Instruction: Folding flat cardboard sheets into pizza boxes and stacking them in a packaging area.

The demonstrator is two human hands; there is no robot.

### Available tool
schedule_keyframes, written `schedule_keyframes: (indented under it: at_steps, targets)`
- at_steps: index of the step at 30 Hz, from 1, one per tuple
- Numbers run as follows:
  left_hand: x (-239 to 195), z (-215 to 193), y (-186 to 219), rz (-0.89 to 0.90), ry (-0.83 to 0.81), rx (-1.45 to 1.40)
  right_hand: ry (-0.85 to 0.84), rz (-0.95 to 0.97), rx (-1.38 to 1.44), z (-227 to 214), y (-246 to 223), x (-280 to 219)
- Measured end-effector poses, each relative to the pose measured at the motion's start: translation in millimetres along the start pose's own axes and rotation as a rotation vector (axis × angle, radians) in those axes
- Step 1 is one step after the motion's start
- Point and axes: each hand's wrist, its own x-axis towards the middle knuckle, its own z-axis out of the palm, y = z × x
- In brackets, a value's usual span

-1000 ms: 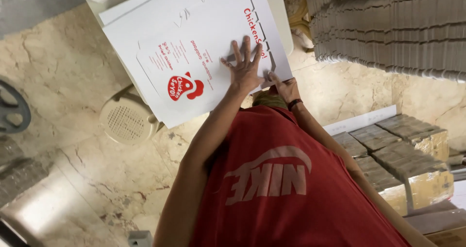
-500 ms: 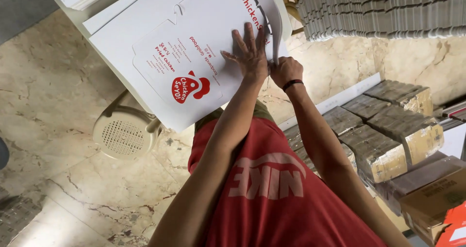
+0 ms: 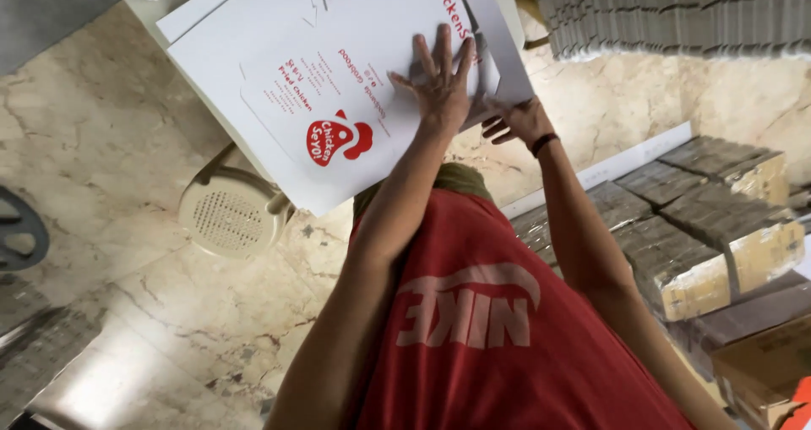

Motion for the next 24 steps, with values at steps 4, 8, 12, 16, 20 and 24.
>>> schedule_keyframes:
  at_steps: [4,8,12,16,20,24]
  targets:
    - [-10.2,6.2,-33.4,0.175,0.024,-0.069,-0.051,0.105,0.016,16.4,-12.1,-8.6]
    - [-28.7,17.5,-40.4,0.084,-0.029,-0.044,-0.056,0.13,-0.022,41.4,6.2,-6.9]
    - [-38.3,21.2,-34.5,0.04,-0.065,-0.148,-0.042,-0.052,-0.106,48.1,43.7,-0.8]
    - [-46.0,15.2,-33.4,0.056,-0.13,-0.074,0.017,-0.04,-0.032,59.2,41.3,-9.4]
    - [-40.0,23.3,-26.0,0.011,-0.069,0.011,0.138,-0.042,-0.246,64.6,54.2,5.5]
    - [-36.3,14.9,-25.0,-0.007,-0.066,0.006,0.134,-0.143,-0.323,64.2,66.1,13.1]
